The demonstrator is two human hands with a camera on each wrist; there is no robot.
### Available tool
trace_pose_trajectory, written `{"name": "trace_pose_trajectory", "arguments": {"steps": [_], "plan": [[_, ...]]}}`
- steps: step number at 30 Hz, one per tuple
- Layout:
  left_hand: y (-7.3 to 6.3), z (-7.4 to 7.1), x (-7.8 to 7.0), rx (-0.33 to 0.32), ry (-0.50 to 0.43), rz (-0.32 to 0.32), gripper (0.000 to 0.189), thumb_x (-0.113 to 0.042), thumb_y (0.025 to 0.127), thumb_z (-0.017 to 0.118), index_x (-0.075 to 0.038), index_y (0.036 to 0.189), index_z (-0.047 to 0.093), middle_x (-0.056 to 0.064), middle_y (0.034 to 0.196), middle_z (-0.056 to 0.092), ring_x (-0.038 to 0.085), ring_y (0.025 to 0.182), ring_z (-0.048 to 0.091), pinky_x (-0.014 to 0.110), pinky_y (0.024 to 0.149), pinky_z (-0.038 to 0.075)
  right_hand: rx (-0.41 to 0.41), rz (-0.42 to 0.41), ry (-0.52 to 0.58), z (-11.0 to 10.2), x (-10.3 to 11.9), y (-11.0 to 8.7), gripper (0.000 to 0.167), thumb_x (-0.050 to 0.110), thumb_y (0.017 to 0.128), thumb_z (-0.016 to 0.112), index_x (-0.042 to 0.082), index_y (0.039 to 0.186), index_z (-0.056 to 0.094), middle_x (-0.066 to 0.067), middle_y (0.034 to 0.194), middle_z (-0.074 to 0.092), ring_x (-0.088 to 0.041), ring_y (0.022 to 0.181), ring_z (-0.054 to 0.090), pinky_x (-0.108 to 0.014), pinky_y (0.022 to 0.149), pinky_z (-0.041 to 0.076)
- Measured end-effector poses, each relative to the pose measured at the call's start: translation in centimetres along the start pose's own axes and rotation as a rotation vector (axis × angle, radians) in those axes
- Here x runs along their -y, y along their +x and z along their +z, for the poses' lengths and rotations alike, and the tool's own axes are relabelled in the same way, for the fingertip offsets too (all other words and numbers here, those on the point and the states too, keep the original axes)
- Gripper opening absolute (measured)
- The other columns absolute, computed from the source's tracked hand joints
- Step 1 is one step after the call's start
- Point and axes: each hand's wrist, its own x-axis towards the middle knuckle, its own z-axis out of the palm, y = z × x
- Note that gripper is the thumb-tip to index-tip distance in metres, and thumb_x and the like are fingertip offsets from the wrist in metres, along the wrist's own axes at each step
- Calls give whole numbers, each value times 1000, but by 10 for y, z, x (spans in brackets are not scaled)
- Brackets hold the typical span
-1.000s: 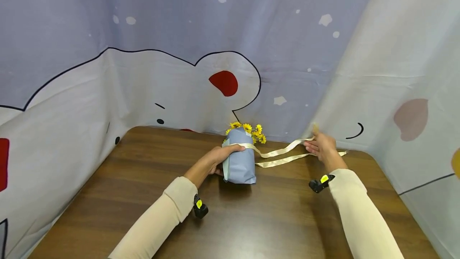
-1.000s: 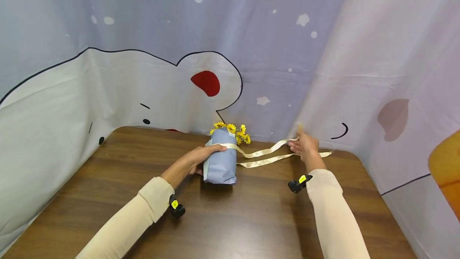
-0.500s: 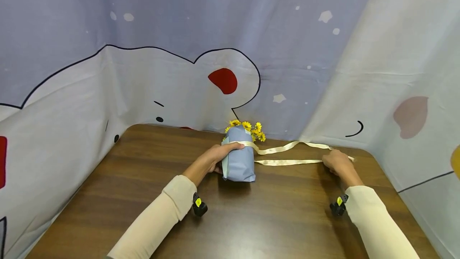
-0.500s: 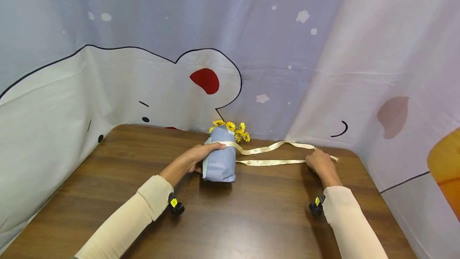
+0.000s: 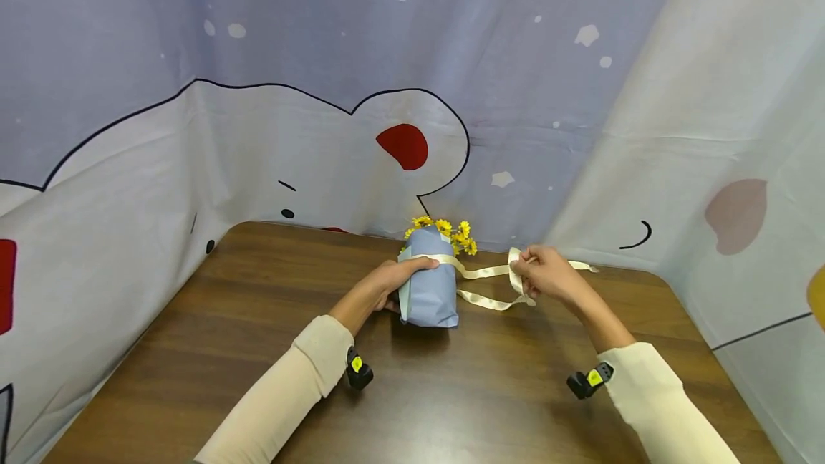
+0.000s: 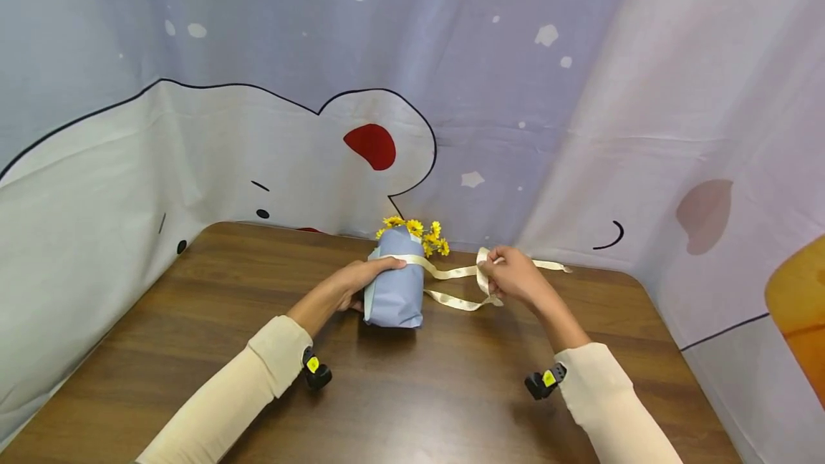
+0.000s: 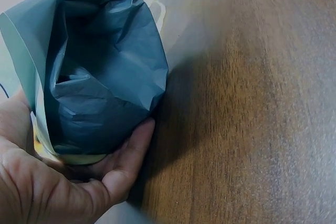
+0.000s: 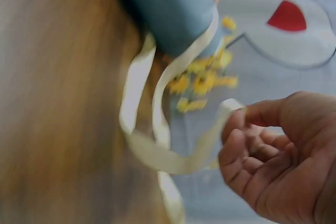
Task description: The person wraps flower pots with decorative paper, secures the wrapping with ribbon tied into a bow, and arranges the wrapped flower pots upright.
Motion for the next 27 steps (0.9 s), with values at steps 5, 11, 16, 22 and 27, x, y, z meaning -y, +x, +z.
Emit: {"name": "trace_pose_trajectory", "arguments": {"steps": [5, 11, 16, 22, 27], "plan": [[1, 2, -1, 4, -10, 4, 89, -69, 87, 82, -2, 141, 62, 14, 123, 73, 29, 102, 75, 48, 80, 69, -130, -172, -92, 15, 38, 22, 32, 18, 114, 65, -5, 137, 65, -4, 75, 68, -11, 62, 59, -27, 58, 49], [2, 0, -1, 4, -9, 10, 84, -68, 87, 82, -2, 137, 64, 12, 115, 75, 27, 95, 76, 46, 77, 69, -186, -340, -212, 55, 85, 51, 28, 22, 115, 64, 8, 134, 77, -7, 83, 73, -15, 66, 58, -32, 64, 48], [0, -4, -1, 4, 10, 17, 84, -70, 88, 81, -3, 135, 64, 12, 115, 74, 26, 95, 75, 45, 76, 68, -116, -438, -343, 90, 121, 73, 31, 24, 119, 59, 8, 139, 77, -13, 106, 82, -26, 89, 72, -42, 83, 60], [-2, -2, 1, 20, 7, 27, 84, -69, 91, 78, -2, 139, 64, 14, 119, 74, 28, 98, 75, 44, 78, 68, -101, -396, -391, 97, 128, 71, 49, 34, 122, 50, 12, 165, 57, -18, 139, 73, -37, 130, 70, -55, 114, 56], [-4, -1, -1, 6, 1, 20, 86, -68, 90, 80, -4, 143, 60, 14, 123, 72, 29, 99, 75, 46, 80, 68, -217, -85, -288, 77, 95, 28, 61, 63, 115, 51, 8, 131, 70, -12, 115, 73, -33, 109, 72, -50, 95, 58]]}}
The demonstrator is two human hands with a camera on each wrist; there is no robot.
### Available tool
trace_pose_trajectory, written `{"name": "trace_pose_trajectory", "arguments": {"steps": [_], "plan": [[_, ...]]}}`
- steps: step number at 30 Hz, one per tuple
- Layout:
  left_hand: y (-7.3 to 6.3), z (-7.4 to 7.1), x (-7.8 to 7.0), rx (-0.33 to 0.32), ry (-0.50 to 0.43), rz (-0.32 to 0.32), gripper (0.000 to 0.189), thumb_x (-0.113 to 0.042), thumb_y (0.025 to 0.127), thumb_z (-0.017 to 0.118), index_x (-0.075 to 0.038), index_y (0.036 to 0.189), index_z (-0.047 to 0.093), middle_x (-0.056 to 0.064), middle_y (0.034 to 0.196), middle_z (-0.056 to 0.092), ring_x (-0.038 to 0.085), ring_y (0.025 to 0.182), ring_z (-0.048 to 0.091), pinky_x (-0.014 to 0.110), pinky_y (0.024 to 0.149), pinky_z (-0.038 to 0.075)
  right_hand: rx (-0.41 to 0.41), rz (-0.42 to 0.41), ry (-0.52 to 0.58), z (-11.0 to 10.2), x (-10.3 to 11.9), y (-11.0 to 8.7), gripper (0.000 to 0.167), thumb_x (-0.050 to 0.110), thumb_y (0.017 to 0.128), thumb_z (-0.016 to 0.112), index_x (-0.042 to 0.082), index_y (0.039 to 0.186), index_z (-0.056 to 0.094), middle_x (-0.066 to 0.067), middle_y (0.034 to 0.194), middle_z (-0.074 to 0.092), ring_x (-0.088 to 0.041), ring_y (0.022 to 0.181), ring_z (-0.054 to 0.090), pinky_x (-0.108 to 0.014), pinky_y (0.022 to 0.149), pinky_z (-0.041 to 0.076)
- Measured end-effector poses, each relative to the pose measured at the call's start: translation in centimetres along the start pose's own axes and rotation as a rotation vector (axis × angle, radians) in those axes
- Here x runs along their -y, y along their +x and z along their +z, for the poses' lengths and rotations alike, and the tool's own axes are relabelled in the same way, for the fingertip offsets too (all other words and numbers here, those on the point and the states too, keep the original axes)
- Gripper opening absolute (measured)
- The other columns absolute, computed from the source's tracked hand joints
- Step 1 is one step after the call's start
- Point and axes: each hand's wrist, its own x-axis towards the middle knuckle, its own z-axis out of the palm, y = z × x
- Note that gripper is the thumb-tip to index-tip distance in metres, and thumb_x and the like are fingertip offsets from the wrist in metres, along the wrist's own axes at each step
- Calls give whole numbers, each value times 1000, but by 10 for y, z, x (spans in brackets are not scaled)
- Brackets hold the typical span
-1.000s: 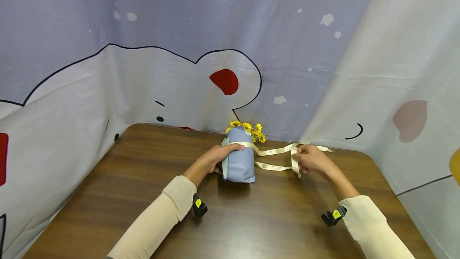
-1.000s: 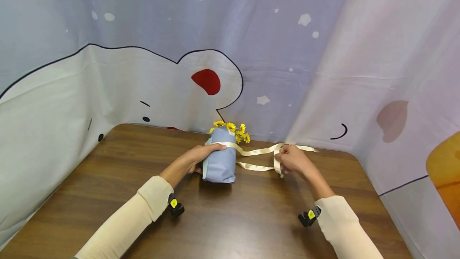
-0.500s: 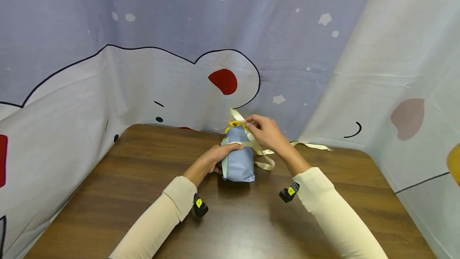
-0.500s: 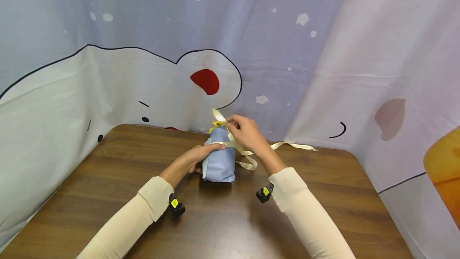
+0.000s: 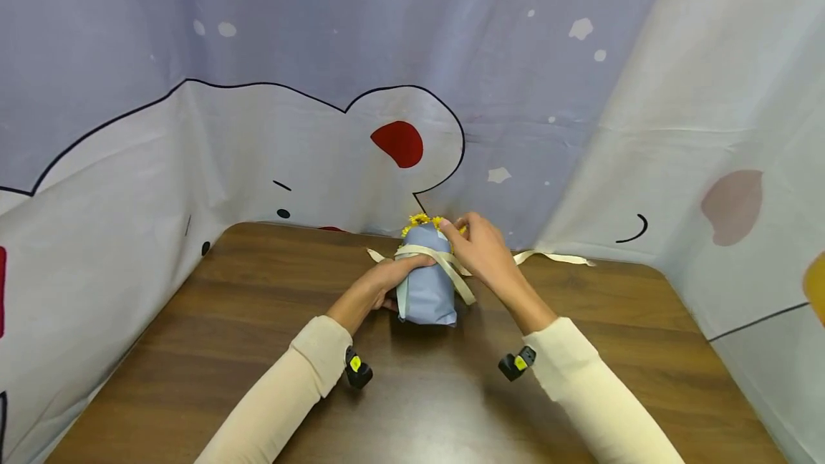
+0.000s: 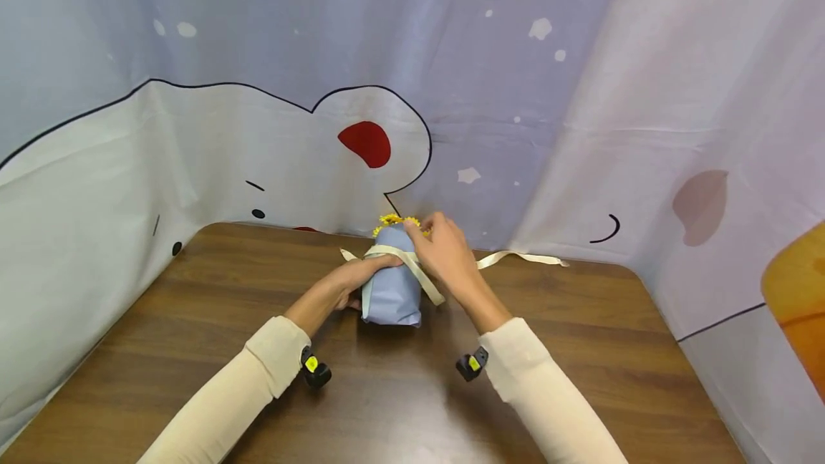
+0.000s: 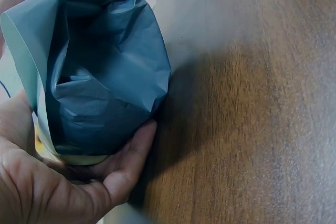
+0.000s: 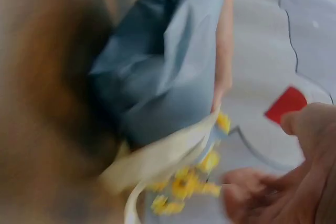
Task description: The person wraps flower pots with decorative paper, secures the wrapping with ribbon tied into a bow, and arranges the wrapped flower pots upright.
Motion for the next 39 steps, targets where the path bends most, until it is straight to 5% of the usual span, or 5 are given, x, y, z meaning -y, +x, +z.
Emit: {"name": "trace_pose_trajectory", "arguments": {"steps": [5, 12, 19, 26, 39], "plan": [[-1, -2, -3, -10, 4, -4, 86, -69, 90, 79, -5, 145, 58, 15, 127, 70, 30, 101, 73, 47, 81, 67, 252, 276, -13, -6, -42, -39, 88, 90, 103, 42, 6, 93, 66, -15, 84, 72, -28, 72, 73, -38, 72, 61], [0, -3, -5, -5, 17, -28, 89, -69, 89, 80, -4, 146, 58, 15, 129, 68, 30, 103, 72, 45, 81, 67, 572, 428, 407, 16, -57, -64, 89, 82, 101, 58, -5, 118, 64, -14, 89, 69, -20, 68, 68, -32, 62, 62], [3, -2, -5, 9, 24, -37, 88, -69, 90, 79, -6, 147, 58, 15, 132, 67, 31, 108, 71, 49, 86, 67, 539, 380, 574, 36, -46, -43, 67, 72, 106, 59, 4, 106, 58, -10, 85, 69, -18, 69, 68, -28, 59, 58], [3, -3, -6, 46, 31, -45, 84, -69, 92, 77, -8, 146, 57, 14, 130, 66, 30, 108, 71, 50, 86, 66, 475, 337, 564, 47, -36, -27, 64, 71, 105, 62, 7, 112, 68, -8, 88, 71, -18, 73, 67, -30, 60, 59], [3, -9, -9, 98, 54, -68, 87, -73, 93, 74, -8, 148, 57, 14, 135, 64, 30, 115, 69, 55, 101, 64, 523, 395, 534, 50, -31, -18, 69, 70, 102, 59, 5, 125, 63, -11, 100, 71, -22, 86, 68, -32, 66, 58]]}}
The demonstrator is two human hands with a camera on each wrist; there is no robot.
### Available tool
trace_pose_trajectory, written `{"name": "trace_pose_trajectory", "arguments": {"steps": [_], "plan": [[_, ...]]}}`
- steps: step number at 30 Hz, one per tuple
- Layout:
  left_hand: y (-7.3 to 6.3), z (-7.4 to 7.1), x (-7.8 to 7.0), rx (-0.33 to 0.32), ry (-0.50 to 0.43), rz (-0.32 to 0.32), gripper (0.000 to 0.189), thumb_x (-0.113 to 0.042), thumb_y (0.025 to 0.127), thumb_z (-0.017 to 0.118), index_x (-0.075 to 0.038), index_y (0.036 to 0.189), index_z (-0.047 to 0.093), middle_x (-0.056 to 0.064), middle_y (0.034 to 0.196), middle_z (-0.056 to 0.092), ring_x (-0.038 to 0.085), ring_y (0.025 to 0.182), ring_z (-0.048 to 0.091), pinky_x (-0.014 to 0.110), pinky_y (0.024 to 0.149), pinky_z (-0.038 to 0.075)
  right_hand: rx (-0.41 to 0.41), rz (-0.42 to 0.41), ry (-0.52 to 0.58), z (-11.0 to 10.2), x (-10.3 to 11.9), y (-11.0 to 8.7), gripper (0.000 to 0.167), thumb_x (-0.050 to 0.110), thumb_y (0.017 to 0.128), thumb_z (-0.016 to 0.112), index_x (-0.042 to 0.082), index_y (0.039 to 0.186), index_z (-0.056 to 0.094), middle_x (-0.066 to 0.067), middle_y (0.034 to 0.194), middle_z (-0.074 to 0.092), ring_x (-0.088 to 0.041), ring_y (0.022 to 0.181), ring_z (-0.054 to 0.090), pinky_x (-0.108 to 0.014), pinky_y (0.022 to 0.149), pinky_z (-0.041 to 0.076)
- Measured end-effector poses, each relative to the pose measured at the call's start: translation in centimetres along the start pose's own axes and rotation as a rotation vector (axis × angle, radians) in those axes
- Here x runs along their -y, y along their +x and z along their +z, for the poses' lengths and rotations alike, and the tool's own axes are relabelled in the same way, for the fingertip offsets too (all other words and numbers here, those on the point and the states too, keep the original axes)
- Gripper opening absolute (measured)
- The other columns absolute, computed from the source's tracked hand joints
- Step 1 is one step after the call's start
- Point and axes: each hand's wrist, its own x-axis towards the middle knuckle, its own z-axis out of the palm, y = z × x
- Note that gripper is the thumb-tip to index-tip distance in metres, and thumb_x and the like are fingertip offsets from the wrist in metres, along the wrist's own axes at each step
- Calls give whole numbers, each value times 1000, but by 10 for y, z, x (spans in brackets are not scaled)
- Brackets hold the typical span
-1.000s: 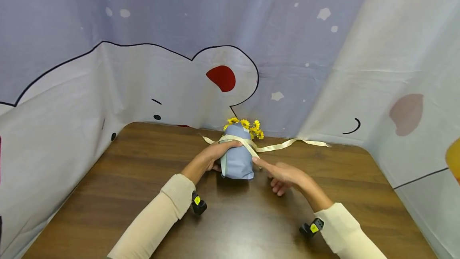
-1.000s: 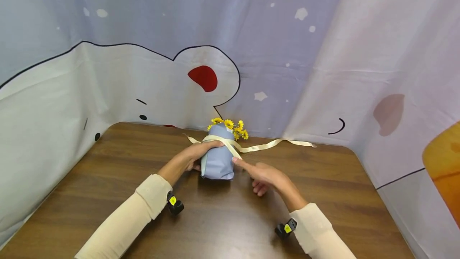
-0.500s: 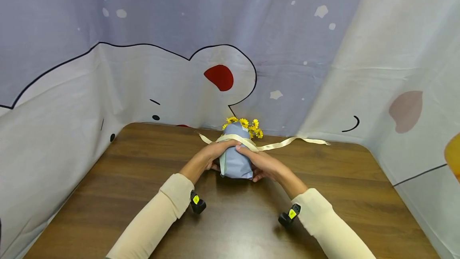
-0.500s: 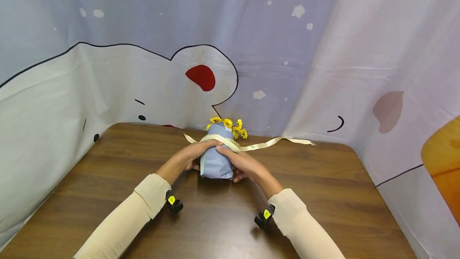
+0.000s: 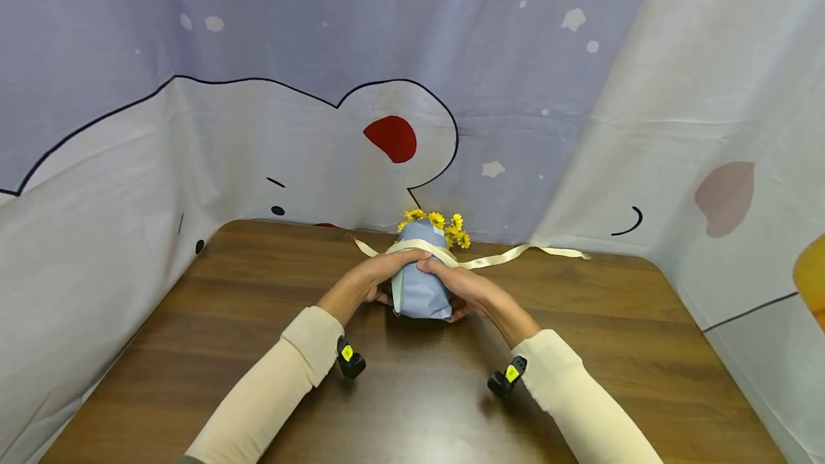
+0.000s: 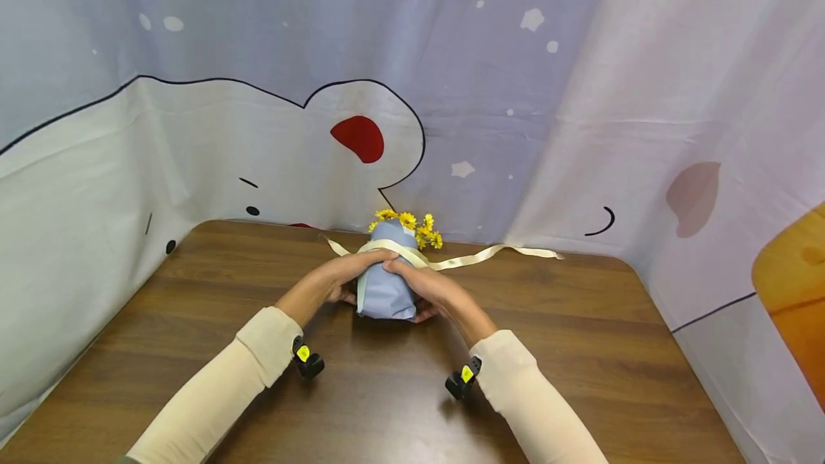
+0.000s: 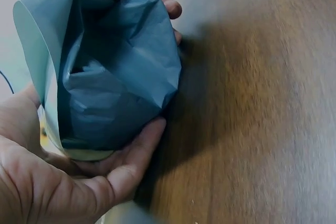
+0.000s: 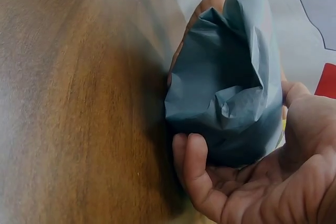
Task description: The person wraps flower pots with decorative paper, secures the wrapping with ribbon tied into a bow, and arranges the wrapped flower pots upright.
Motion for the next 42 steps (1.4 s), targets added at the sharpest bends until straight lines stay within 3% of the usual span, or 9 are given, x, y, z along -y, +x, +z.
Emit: {"name": "trace_pose_trajectory", "arguments": {"steps": [11, 17, 21, 24, 27, 31, 32, 36, 42], "plan": [[-5, -7, -2, 46, -1, 37, 85, -71, 98, 74, -2, 145, 59, 16, 126, 70, 29, 107, 73, 46, 87, 68, 14, 21, -21, 1, 3, 2, 62, 67, 103, 54, 8, 120, 66, -10, 99, 72, -22, 85, 69, -33, 67, 59], [-18, -39, -11, 50, 169, 10, 80, -64, 105, 70, 7, 142, 62, 21, 113, 73, 27, 88, 77, 38, 73, 70, -9, 11, -3, 3, 1, 2, 62, 66, 102, 57, 8, 122, 62, -10, 98, 70, -22, 85, 68, -33, 66, 59], [-26, -64, -16, 3, 280, 103, 52, -41, 117, 60, 10, 121, 68, 10, 92, 66, 15, 70, 66, 27, 63, 64, -21, 11, 6, 5, -1, 1, 62, 67, 102, 59, 8, 120, 61, -9, 96, 68, -21, 83, 66, -32, 65, 59], [-25, -77, -17, -56, 419, 182, 29, -20, 114, 61, 4, 100, 67, 6, 81, 61, 15, 67, 63, 28, 63, 61, -18, 12, 5, 6, -1, 0, 63, 67, 101, 58, 7, 120, 61, -10, 95, 68, -21, 82, 66, -32, 64, 59], [5, -91, 0, -131, 619, 301, 8, -10, 99, 69, -3, 101, 64, 7, 89, 63, 20, 78, 64, 33, 72, 60, -21, 16, 4, 6, -1, -1, 64, 67, 101, 58, 6, 122, 61, -11, 97, 67, -22, 82, 66, -32, 64, 60], [55, -91, 29, -248, 840, 459, 39, -17, 92, 85, -10, 127, 70, 15, 122, 65, 36, 110, 60, 50, 96, 57, -37, 22, 12, 5, -2, -3, 65, 67, 101, 59, 6, 124, 60, -12, 99, 67, -23, 83, 65, -32, 64, 59], [55, -86, 28, -273, 881, 478, 42, -19, 93, 87, -11, 132, 73, 19, 128, 67, 40, 117, 59, 54, 103, 54, -39, 22, 13, 5, -2, -3, 65, 67, 102, 59, 6, 124, 60, -12, 99, 67, -23, 83, 65, -32, 63, 59], [74, -97, 43, -349, 867, 647, 10, -27, 101, 83, -18, 105, 84, 10, 111, 77, 35, 108, 63, 51, 103, 50, -30, 16, 20, 7, -3, -5, 64, 67, 102, 59, 7, 123, 61, -11, 97, 68, -21, 82, 66, -31, 62, 60], [7, -113, 13, -447, 678, 605, 20, -22, 107, 74, -4, 112, 83, 16, 109, 82, 36, 109, 72, 53, 100, 58, -30, 16, 25, 10, -1, -6, 63, 68, 101, 59, 8, 120, 62, -9, 96, 68, -20, 80, 65, -30, 61, 59]]}}
